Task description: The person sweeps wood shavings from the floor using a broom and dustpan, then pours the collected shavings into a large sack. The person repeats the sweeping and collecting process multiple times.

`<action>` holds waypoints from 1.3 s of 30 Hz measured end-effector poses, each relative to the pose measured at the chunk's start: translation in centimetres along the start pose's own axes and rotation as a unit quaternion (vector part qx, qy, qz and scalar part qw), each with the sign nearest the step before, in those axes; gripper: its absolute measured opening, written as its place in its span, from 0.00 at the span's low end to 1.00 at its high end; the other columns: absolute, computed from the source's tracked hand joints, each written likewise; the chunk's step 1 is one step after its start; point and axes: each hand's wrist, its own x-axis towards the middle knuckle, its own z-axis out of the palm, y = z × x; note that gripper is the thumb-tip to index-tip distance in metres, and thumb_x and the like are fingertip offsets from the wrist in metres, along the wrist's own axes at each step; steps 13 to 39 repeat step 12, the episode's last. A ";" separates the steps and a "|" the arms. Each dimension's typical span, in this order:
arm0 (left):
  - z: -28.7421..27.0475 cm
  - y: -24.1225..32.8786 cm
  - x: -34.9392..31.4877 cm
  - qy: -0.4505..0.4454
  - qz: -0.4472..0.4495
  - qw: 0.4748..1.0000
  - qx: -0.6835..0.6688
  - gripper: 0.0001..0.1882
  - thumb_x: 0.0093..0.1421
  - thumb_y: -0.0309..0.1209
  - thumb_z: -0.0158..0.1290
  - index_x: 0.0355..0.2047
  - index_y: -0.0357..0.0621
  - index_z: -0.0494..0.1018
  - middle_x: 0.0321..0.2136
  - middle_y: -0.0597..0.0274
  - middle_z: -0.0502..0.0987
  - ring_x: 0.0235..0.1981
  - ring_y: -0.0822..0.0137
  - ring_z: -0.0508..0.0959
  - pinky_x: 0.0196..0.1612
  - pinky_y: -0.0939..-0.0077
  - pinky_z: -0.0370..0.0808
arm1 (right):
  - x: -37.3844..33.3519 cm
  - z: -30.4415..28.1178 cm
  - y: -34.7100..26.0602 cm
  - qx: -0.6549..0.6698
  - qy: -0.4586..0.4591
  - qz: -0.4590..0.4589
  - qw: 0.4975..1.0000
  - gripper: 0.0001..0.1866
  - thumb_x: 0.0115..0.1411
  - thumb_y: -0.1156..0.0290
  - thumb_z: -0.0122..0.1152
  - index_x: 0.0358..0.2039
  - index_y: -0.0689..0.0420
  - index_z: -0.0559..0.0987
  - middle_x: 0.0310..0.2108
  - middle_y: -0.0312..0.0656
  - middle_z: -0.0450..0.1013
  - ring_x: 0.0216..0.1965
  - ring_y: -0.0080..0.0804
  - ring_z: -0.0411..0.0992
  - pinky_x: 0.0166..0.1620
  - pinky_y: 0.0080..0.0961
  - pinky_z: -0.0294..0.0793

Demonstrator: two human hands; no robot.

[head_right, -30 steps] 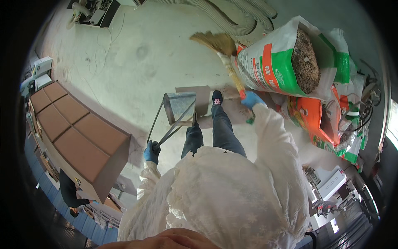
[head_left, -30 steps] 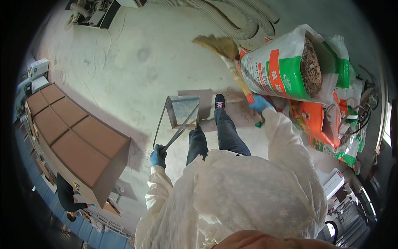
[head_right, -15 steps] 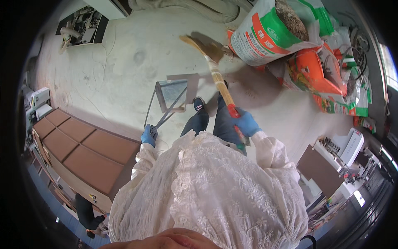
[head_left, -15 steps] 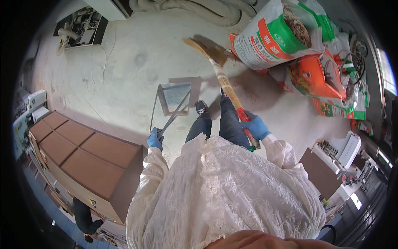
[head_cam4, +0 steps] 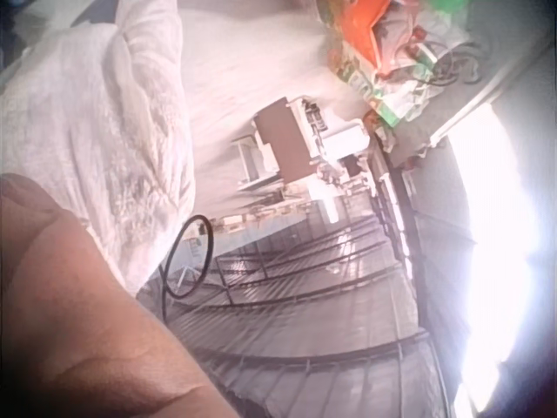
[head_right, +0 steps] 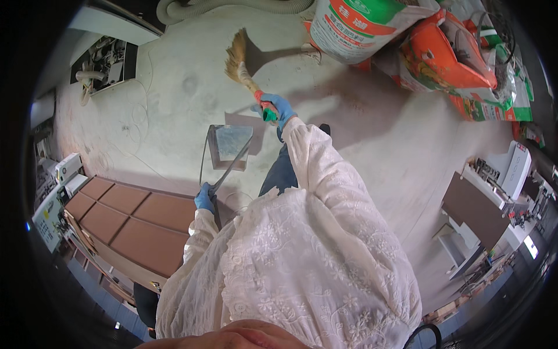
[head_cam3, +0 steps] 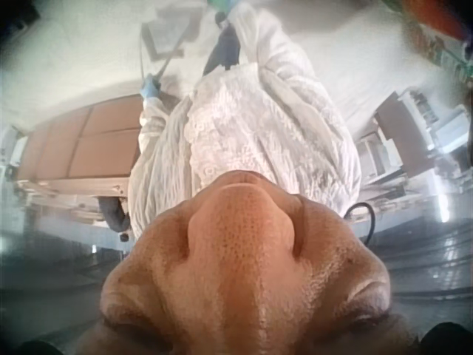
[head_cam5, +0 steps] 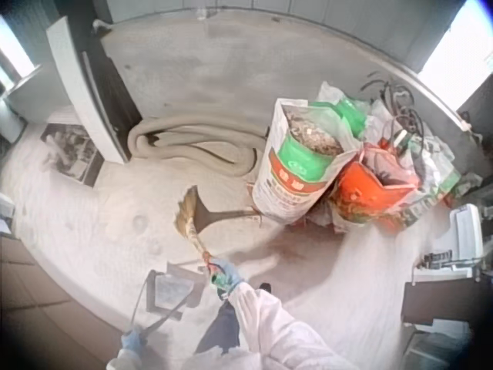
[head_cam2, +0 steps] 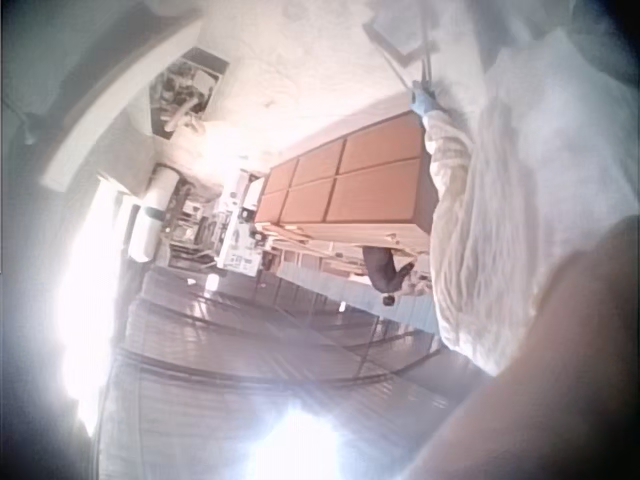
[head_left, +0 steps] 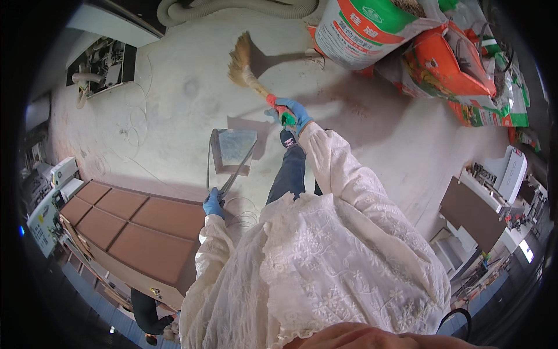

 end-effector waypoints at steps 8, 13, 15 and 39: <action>1.7 0.1 1.0 -0.047 -0.009 0.999 0.014 0.18 0.58 0.50 0.58 0.31 0.47 0.79 0.26 0.68 0.78 0.26 0.73 0.74 0.30 0.74 0.72 | -14.1 -11.3 -2.4 0.108 0.123 -0.005 0.987 0.32 0.58 0.63 0.58 0.51 0.79 0.63 0.35 0.64 0.74 0.22 0.34 0.75 0.26 0.20 0.78; 4.4 1.5 0.6 -0.069 -0.022 0.996 0.046 0.17 0.58 0.49 0.59 0.32 0.50 0.81 0.28 0.67 0.81 0.28 0.74 0.75 0.35 0.67 0.75 | -19.5 -17.4 -1.4 0.162 0.162 -0.075 0.971 0.35 0.57 0.64 0.59 0.57 0.76 0.59 0.41 0.68 0.71 0.26 0.38 0.76 0.30 0.22 0.80; 4.4 1.5 0.6 -0.069 -0.022 0.996 0.046 0.17 0.58 0.49 0.59 0.32 0.50 0.81 0.28 0.67 0.81 0.28 0.74 0.75 0.35 0.67 0.75 | -19.5 -17.4 -1.4 0.162 0.162 -0.075 0.971 0.35 0.57 0.64 0.59 0.57 0.76 0.59 0.41 0.68 0.71 0.26 0.38 0.76 0.30 0.22 0.80; 4.4 1.5 0.6 -0.069 -0.022 0.996 0.046 0.17 0.58 0.49 0.59 0.32 0.50 0.81 0.28 0.67 0.81 0.28 0.74 0.75 0.35 0.67 0.75 | -19.5 -17.4 -1.4 0.162 0.162 -0.075 0.971 0.35 0.57 0.64 0.59 0.57 0.76 0.59 0.41 0.68 0.71 0.26 0.38 0.76 0.30 0.22 0.80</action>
